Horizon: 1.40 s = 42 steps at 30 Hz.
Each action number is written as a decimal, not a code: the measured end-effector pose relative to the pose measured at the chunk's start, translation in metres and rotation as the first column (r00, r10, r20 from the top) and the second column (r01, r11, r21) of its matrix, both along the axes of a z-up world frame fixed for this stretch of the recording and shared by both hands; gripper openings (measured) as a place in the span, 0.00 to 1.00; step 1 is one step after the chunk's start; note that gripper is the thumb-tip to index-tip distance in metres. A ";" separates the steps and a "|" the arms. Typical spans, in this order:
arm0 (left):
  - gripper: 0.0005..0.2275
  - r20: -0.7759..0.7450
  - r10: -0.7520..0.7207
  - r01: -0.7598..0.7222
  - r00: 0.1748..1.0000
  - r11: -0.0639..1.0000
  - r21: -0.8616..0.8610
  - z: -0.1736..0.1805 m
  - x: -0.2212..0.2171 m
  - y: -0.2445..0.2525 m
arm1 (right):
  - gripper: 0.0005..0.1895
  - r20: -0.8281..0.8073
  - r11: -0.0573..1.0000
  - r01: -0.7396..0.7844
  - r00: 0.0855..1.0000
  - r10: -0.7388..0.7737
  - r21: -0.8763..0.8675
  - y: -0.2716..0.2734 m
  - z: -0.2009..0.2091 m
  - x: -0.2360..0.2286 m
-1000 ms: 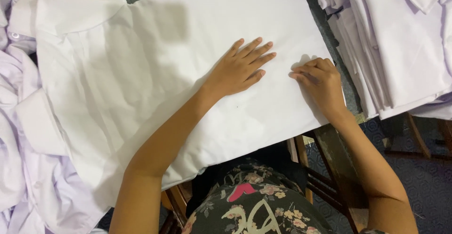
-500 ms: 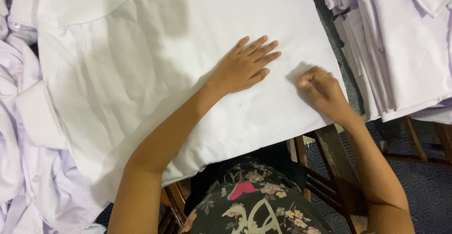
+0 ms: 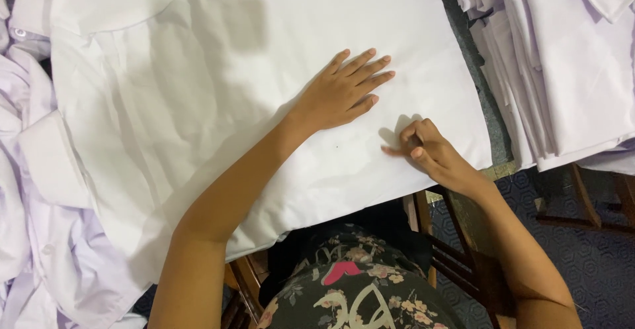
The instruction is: A person finishes a white shirt by smoothing the fabric, trimming loose threads with scissors, and folding it neatly.
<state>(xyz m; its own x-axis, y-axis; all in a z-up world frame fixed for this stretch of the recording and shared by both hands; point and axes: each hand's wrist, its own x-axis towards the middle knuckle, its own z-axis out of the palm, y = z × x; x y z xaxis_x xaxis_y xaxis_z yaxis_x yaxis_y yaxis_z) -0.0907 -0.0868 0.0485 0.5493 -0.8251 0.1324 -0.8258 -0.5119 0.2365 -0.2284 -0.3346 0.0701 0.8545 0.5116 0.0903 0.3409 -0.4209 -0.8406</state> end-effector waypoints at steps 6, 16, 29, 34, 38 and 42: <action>0.22 0.008 0.003 -0.003 1.000 1.000 0.010 0.000 0.003 -0.002 | 0.43 -0.229 0.971 0.049 0.973 0.006 0.235 -0.028 -0.035 0.003; 0.21 0.093 -0.017 0.023 0.995 0.998 -0.065 -0.002 -0.001 0.002 | 0.41 -0.026 0.993 -0.102 0.994 0.104 0.065 -0.004 -0.001 -0.001; 0.21 0.145 -0.034 0.048 0.989 0.994 -0.098 0.002 -0.001 0.003 | 0.38 -0.100 0.887 -0.371 0.929 0.357 -0.276 0.004 0.018 -0.008; 0.21 0.117 -0.028 0.037 0.993 0.996 -0.081 0.002 -0.002 0.003 | 0.36 -0.219 0.854 -0.378 0.923 0.317 -0.357 0.008 0.021 -0.007; 0.21 0.141 -0.036 0.049 0.989 0.995 -0.088 0.003 -0.001 0.003 | 0.41 -0.253 0.911 -0.370 0.913 0.320 -0.184 0.004 0.026 -0.004; 0.21 0.139 -0.029 0.042 0.990 0.995 -0.095 0.000 -0.001 0.003 | 0.47 -0.182 0.909 -0.344 0.934 0.306 -0.234 0.003 0.018 -0.006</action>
